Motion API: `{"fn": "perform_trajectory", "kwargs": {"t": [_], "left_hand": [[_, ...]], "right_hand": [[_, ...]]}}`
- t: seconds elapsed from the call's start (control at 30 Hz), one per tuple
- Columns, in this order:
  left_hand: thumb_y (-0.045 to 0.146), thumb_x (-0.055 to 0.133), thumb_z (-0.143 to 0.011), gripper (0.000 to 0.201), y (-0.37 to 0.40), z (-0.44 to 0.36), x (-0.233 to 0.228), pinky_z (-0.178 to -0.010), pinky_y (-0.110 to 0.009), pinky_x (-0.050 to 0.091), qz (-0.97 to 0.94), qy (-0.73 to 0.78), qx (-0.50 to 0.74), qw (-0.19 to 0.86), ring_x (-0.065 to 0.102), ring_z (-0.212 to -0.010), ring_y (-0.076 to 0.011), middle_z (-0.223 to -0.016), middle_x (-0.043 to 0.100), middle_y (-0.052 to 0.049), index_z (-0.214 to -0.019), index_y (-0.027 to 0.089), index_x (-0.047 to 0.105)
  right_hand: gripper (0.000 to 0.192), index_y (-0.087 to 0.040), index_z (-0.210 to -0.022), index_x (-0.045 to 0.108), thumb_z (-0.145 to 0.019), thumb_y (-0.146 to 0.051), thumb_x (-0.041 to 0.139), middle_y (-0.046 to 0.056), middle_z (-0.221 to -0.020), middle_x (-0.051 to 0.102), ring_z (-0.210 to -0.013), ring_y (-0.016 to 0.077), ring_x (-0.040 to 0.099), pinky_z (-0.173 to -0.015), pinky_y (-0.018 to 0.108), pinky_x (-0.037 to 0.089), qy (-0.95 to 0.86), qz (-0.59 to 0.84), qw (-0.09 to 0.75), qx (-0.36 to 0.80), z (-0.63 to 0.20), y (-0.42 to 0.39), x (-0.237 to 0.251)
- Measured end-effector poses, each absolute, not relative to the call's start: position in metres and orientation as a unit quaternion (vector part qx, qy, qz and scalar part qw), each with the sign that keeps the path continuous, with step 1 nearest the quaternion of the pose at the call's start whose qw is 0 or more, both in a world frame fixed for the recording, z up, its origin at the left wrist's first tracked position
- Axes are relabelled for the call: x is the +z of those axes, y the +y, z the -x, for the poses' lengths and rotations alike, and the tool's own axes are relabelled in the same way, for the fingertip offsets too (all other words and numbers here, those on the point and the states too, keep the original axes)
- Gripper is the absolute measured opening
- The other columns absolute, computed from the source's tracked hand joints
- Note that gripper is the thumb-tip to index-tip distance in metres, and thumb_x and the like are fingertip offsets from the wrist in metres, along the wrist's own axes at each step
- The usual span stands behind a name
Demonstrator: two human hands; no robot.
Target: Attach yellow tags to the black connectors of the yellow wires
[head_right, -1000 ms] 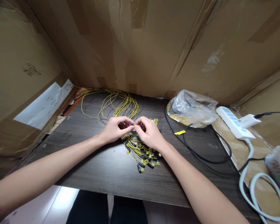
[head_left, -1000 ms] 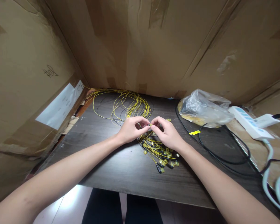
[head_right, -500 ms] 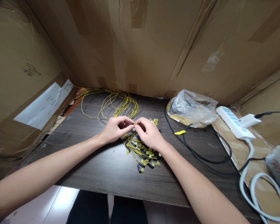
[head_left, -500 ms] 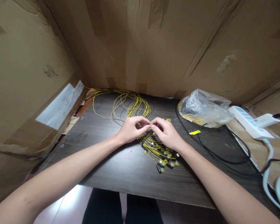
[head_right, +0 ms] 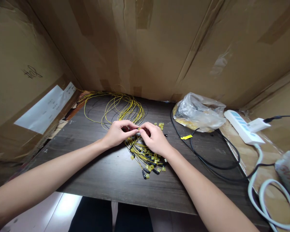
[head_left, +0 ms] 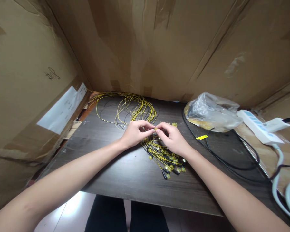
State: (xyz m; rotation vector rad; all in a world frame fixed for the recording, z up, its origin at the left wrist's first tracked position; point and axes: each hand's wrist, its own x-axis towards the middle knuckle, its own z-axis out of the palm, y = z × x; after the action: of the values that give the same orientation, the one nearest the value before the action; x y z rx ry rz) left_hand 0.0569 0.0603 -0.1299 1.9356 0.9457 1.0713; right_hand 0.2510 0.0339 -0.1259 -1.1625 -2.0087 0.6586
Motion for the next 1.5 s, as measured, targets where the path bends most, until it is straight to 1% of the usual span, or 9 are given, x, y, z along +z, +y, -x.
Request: {"fn": "perform_trajectory", "kwargs": {"t": [0.1, 0.27, 0.33, 0.43, 0.53, 0.97, 1.23, 1.37, 1.5], "left_hand": [[0.031, 0.075, -0.085, 0.017, 0.0594, -0.0572, -0.1292, -0.059, -0.023, 0.048, -0.756, 0.357, 0.419, 0.354, 0.063, -0.065, -0.0127, -0.077, 0.074, -0.004, -0.088, 0.016, 0.078], [0.028, 0.073, -0.086, 0.013, 0.0564, -0.0580, -0.1260, -0.059, -0.023, 0.049, -0.767, 0.346, 0.416, 0.344, 0.063, -0.066, -0.0122, -0.079, 0.074, -0.004, -0.089, 0.016, 0.078], [0.028, 0.072, -0.086, 0.014, 0.0561, -0.0583, -0.1254, -0.060, -0.023, 0.049, -0.767, 0.348, 0.415, 0.343, 0.064, -0.067, -0.0122, -0.079, 0.075, -0.004, -0.089, 0.016, 0.078], [0.028, 0.073, -0.085, 0.014, 0.0568, -0.0584, -0.1263, -0.061, -0.023, 0.051, -0.763, 0.359, 0.414, 0.344, 0.065, -0.067, -0.0125, -0.080, 0.075, -0.005, -0.090, 0.015, 0.077], [0.028, 0.074, -0.084, 0.014, 0.0583, -0.0580, -0.1281, -0.061, -0.023, 0.052, -0.756, 0.365, 0.413, 0.352, 0.066, -0.067, -0.0128, -0.080, 0.076, -0.005, -0.089, 0.015, 0.078], [0.027, 0.075, -0.083, 0.019, 0.0584, -0.0579, -0.1292, -0.062, -0.022, 0.051, -0.732, 0.377, 0.403, 0.400, 0.067, -0.067, -0.0123, -0.082, 0.077, -0.005, -0.097, 0.014, 0.078], [0.029, 0.075, -0.083, 0.016, 0.0587, -0.0578, -0.1289, -0.063, -0.023, 0.050, -0.743, 0.372, 0.399, 0.388, 0.065, -0.067, -0.0121, -0.078, 0.074, -0.003, -0.089, 0.014, 0.076], [0.028, 0.073, -0.084, 0.015, 0.0575, -0.0574, -0.1282, -0.061, -0.022, 0.049, -0.759, 0.366, 0.394, 0.368, 0.062, -0.065, -0.0112, -0.076, 0.072, -0.002, -0.088, 0.014, 0.073], [0.024, 0.071, -0.084, 0.011, 0.0577, -0.0581, -0.1295, -0.063, -0.022, 0.049, -0.770, 0.348, 0.390, 0.367, 0.062, -0.068, -0.0110, -0.078, 0.070, -0.001, -0.088, 0.014, 0.069]], "right_hand": [[0.021, -0.020, -0.086, 0.059, -0.100, -0.030, 0.046, 0.003, -0.079, 0.064, -0.072, 0.0185, 0.057, -0.069, 0.031, 0.041, -0.781, 0.443, 0.356, 0.259, -0.2506, 0.0335, -0.1254], [0.034, -0.021, -0.073, 0.047, -0.104, -0.030, 0.036, 0.002, -0.071, 0.058, -0.068, 0.0174, 0.054, -0.067, 0.031, 0.037, -0.799, 0.436, 0.333, 0.246, -0.2509, 0.0346, -0.1255], [0.033, -0.021, -0.074, 0.048, -0.104, -0.030, 0.036, 0.002, -0.073, 0.059, -0.070, 0.0180, 0.054, -0.069, 0.032, 0.037, -0.801, 0.440, 0.331, 0.235, -0.2515, 0.0349, -0.1254], [0.020, -0.020, -0.083, 0.055, -0.099, -0.028, 0.046, 0.003, -0.081, 0.061, -0.074, 0.0186, 0.055, -0.071, 0.032, 0.039, -0.792, 0.447, 0.346, 0.231, -0.2522, 0.0342, -0.1245], [0.012, -0.020, -0.088, 0.057, -0.095, -0.027, 0.052, 0.003, -0.081, 0.060, -0.073, 0.0182, 0.054, -0.069, 0.032, 0.040, -0.784, 0.452, 0.354, 0.236, -0.2518, 0.0332, -0.1235], [0.013, -0.019, -0.086, 0.059, -0.095, -0.026, 0.053, 0.001, -0.076, 0.059, -0.068, 0.0160, 0.052, -0.065, 0.029, 0.040, -0.771, 0.447, 0.372, 0.260, -0.2518, 0.0349, -0.1265], [0.013, -0.019, -0.083, 0.059, -0.093, -0.026, 0.054, 0.001, -0.073, 0.057, -0.067, 0.0157, 0.052, -0.062, 0.028, 0.039, -0.766, 0.450, 0.373, 0.267, -0.2513, 0.0344, -0.1248], [0.018, -0.019, -0.084, 0.058, -0.096, -0.029, 0.049, 0.001, -0.075, 0.059, -0.069, 0.0162, 0.053, -0.066, 0.029, 0.039, -0.772, 0.443, 0.357, 0.284, -0.2513, 0.0339, -0.1244], [0.031, -0.020, -0.075, 0.052, -0.101, -0.031, 0.041, 0.001, -0.071, 0.055, -0.068, 0.0162, 0.051, -0.066, 0.030, 0.036, -0.787, 0.439, 0.336, 0.274, -0.2508, 0.0338, -0.1245]]}}
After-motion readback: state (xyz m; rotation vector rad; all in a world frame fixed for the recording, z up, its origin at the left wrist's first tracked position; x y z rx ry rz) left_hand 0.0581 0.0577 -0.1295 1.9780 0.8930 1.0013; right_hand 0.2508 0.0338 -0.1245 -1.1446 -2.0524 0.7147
